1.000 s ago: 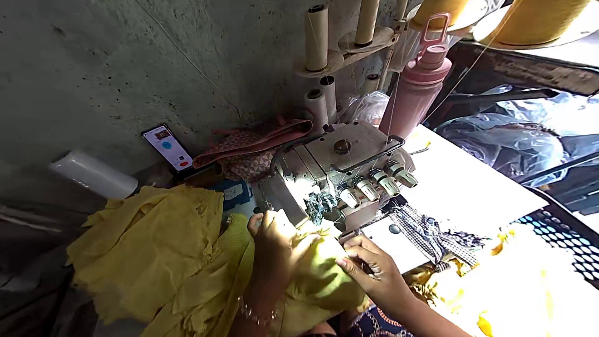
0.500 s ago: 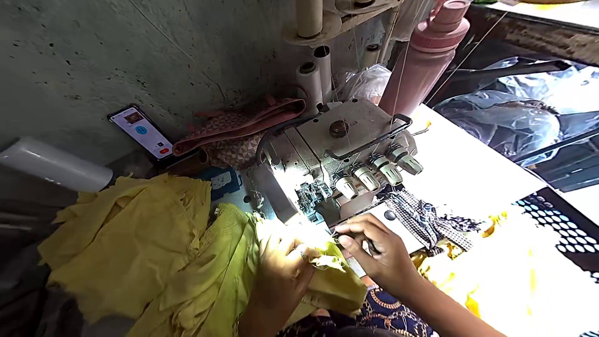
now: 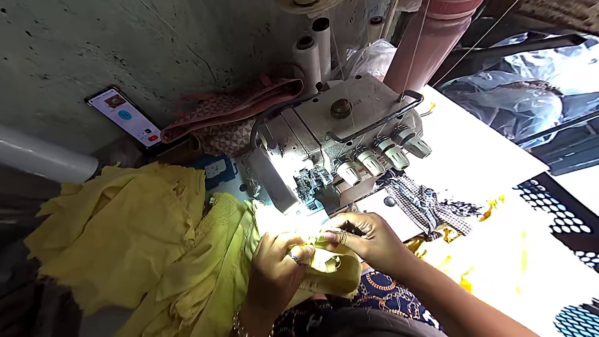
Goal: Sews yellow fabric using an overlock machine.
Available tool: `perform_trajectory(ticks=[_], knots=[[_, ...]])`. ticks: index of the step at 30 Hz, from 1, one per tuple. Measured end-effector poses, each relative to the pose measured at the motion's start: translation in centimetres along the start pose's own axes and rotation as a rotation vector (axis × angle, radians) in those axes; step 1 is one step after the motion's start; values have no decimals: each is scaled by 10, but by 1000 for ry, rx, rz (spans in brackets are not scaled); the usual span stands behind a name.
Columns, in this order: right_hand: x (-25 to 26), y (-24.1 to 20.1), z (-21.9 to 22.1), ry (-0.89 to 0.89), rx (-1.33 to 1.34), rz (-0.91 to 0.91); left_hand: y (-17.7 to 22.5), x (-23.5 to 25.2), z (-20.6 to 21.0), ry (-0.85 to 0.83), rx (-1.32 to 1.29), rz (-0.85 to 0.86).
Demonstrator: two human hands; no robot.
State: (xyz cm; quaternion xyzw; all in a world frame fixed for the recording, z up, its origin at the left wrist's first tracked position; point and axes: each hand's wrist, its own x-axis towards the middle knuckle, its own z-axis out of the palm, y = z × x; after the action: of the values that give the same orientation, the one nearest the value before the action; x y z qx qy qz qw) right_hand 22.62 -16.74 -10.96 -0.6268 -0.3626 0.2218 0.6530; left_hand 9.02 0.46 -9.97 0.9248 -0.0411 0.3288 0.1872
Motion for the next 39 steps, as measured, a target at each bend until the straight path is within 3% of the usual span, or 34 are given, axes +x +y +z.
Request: perform_trajectory(ticks=[11,25,28,34,39], knots=[[-5,1,1,-45,-42,-168,2,3,-5,33,-194,-19],[-4,5,-2,-57,-61,-312,-3,7,7,76,-138,80],[-4,7,-2,-39,-96,-330,-1,12,6,2,-143,21],[-3,9,-4,-37,-119,-349,5,18,2,-100,-424,-235],[-2,3,-5,-65,-154,-337,5,27,1,-118,-484,-287]])
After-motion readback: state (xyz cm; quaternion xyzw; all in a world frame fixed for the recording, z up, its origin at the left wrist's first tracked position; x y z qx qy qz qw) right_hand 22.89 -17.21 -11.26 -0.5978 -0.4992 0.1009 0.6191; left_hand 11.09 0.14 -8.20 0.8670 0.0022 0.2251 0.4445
